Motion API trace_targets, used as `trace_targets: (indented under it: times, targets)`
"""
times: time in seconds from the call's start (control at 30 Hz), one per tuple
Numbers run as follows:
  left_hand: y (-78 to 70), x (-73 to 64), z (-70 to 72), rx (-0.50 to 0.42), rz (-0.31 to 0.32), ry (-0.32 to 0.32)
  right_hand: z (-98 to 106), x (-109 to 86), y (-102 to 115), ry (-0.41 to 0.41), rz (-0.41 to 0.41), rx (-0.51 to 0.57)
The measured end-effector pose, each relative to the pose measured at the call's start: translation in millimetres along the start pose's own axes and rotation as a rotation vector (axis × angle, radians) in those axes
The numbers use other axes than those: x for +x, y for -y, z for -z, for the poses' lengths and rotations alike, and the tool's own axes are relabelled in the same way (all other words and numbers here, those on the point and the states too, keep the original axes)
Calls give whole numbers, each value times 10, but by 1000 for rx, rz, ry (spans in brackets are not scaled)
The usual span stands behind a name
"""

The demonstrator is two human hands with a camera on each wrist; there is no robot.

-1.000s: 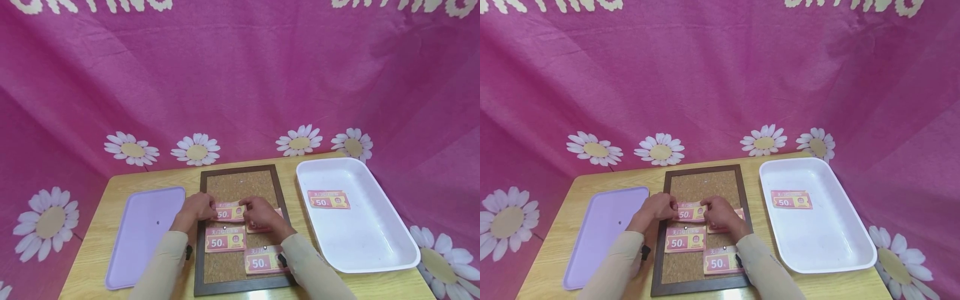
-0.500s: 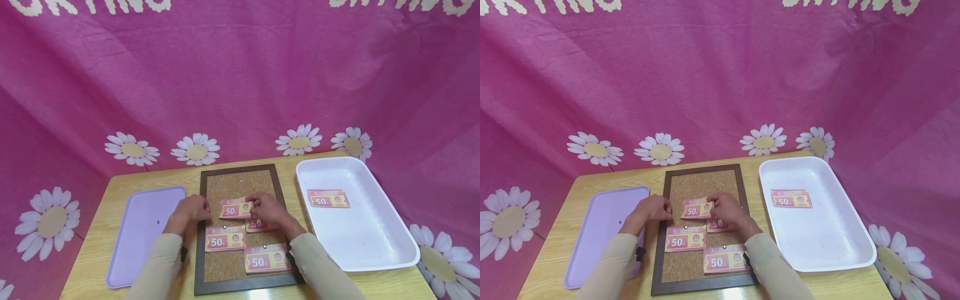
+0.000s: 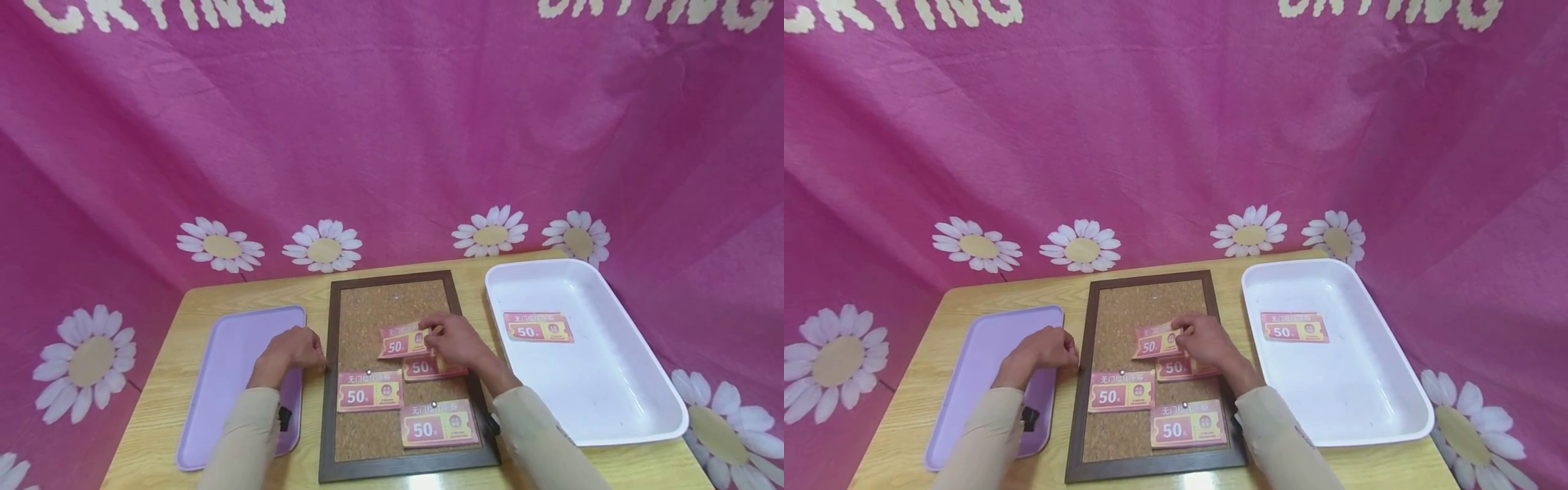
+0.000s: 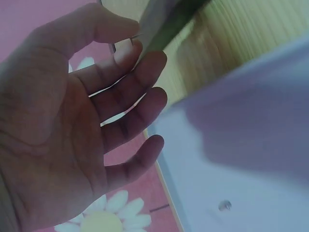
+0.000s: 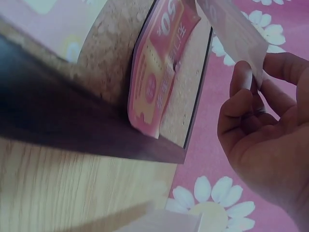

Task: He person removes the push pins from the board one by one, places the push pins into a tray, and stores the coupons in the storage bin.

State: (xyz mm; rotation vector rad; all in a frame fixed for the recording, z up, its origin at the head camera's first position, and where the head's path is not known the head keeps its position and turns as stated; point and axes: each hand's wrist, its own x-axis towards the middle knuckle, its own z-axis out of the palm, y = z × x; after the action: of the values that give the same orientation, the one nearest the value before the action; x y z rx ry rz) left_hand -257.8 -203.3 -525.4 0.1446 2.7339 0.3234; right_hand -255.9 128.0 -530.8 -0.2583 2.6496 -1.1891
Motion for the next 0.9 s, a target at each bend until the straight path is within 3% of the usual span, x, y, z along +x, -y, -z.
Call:
trace_targets:
  times: [0.73, 0.9]
  targets:
    - [528, -228, 56, -37, 88, 8, 466, -97, -206, -77, -16, -48]
    - [614, -251, 52, -44, 90, -25, 549, -133, -215, -94, -33, -67]
